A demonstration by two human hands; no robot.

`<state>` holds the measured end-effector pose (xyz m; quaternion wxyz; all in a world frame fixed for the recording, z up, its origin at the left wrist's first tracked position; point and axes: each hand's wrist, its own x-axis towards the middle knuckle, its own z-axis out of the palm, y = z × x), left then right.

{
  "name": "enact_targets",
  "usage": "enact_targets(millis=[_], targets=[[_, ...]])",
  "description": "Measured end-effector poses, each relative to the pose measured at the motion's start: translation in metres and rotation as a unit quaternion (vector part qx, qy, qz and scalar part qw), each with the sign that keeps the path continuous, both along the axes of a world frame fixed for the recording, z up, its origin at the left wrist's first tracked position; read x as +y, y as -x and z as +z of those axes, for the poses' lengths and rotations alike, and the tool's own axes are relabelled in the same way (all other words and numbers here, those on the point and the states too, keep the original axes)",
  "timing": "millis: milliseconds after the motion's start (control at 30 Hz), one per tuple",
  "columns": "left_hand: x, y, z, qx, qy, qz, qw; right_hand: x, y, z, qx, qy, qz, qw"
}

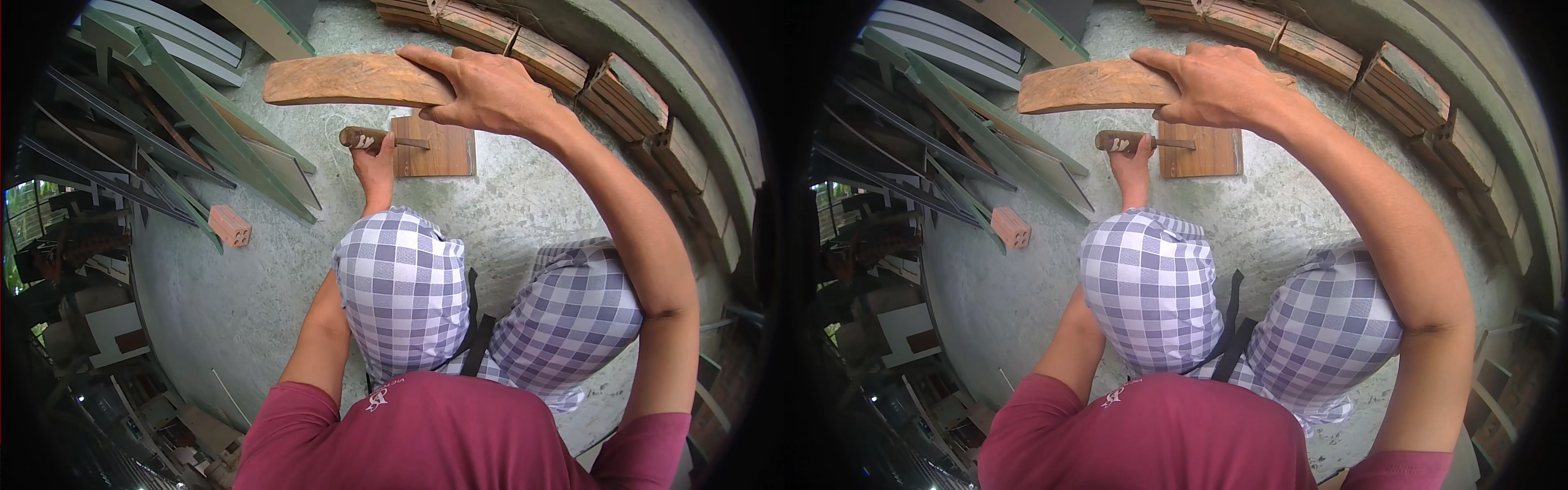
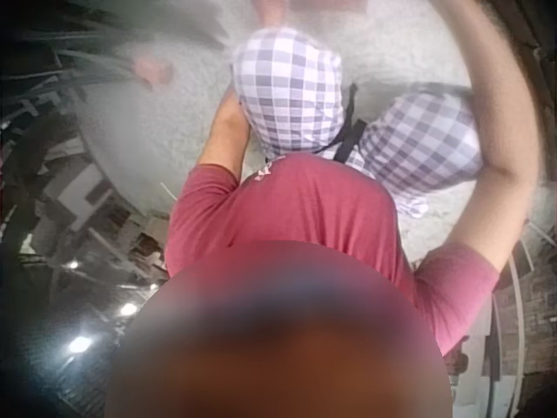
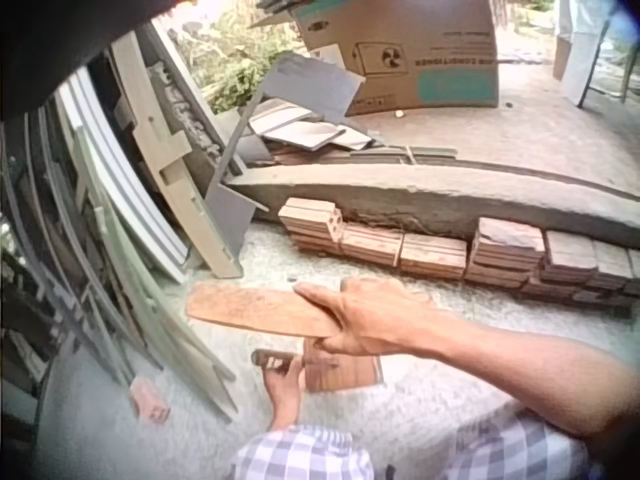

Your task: The recorder uses a chisel and a wooden mallet to carve a circular indent into a piece of wood.

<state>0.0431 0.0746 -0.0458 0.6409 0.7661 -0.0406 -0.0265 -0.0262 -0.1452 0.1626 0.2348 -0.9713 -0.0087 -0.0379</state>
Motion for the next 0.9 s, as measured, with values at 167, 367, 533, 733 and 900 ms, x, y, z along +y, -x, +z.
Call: enact_targets(millis=[167,367,533,733,900], targets=[[0.001,-0.001,-0.004,0.003,0.015,0.026,1.0,0.002,0.001,0.0,0.008,-0.002,0.0,1.0],[0.0,-0.003,-0.004,-0.001,0.012,0.029,1.0,0.002,-0.001,-0.004,-0.007,0.003,0.005,1.0],[-0.002,-0.003,-0.003,-0.02,0.0,0.016,1.0,0.003,-0.002,0.002,0.001,0.009,0.01,1.0],[-0.007,-0.004,0.002,-0.062,0.001,0.008,0.998,0.02,-0.002,0.026,-0.102,-0.074,0.009,0.992],[-0.005,-0.005,0.004,-0.083,-0.015,-0.007,0.996,0.033,0.001,0.024,-0.133,-0.135,0.053,0.98]])
